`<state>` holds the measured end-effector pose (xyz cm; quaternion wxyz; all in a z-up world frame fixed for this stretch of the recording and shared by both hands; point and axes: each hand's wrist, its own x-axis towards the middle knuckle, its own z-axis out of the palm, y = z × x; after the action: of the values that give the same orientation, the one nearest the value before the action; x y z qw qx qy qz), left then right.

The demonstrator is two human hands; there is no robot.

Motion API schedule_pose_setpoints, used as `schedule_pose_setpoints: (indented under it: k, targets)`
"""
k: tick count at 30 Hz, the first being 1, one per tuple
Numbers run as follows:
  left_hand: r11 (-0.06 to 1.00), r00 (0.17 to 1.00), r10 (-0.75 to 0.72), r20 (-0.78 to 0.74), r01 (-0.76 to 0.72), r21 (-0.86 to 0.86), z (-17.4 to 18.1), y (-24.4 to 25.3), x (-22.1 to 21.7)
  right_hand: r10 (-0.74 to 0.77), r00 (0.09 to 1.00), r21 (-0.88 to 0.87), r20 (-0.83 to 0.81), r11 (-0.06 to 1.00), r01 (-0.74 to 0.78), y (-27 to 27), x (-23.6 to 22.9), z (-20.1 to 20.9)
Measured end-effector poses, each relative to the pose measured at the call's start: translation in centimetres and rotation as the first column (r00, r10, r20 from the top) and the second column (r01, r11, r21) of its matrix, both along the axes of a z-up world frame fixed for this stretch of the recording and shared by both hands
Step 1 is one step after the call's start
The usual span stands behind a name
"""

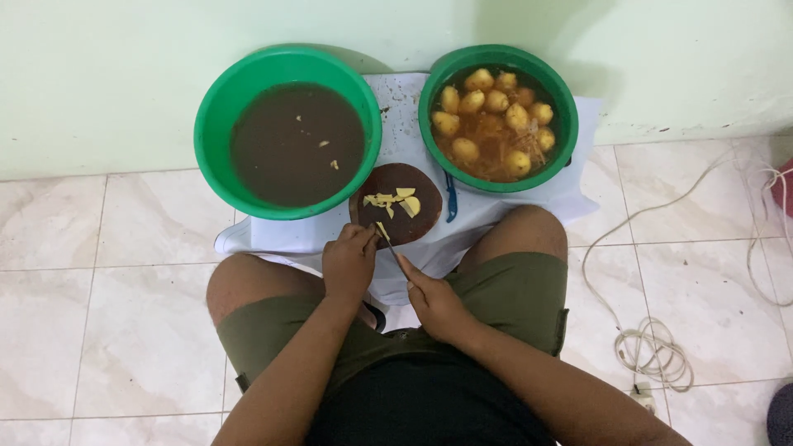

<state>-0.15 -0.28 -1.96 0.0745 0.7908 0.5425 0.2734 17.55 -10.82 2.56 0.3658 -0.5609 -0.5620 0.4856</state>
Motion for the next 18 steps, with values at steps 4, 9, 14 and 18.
schedule_pose_setpoints:
  k: [4,9,14,18]
  targets:
    - [1.0,1.0,0.003,0.005,-0.003,0.003,0.5,0.0,0.1,0.002,1.0,0.01,-0.01,1.0,-0.002,0.3,-0.2,-0.4]
    - [1.0,0.999,0.031,0.019,-0.031,0.003,0.9,-0.3,0.3,-0.008,0.999,-0.004,-0.048,1.0,0.008,0.1,-0.5,1.2]
    - [0.999,0.999,0.03,0.045,-0.028,-0.044,0.6,-0.2,0.1,-0.003,1.0,-0.042,-0.026,0.999,0.002,-0.5,-0.1,1.3]
    - [1.0,0.999,0.022,0.037,-0.022,0.002,-0.1,-0.1,0.0,0.001,0.996,-0.034,-0.085,0.999,-0.004,-0.5,-0.3,2.7]
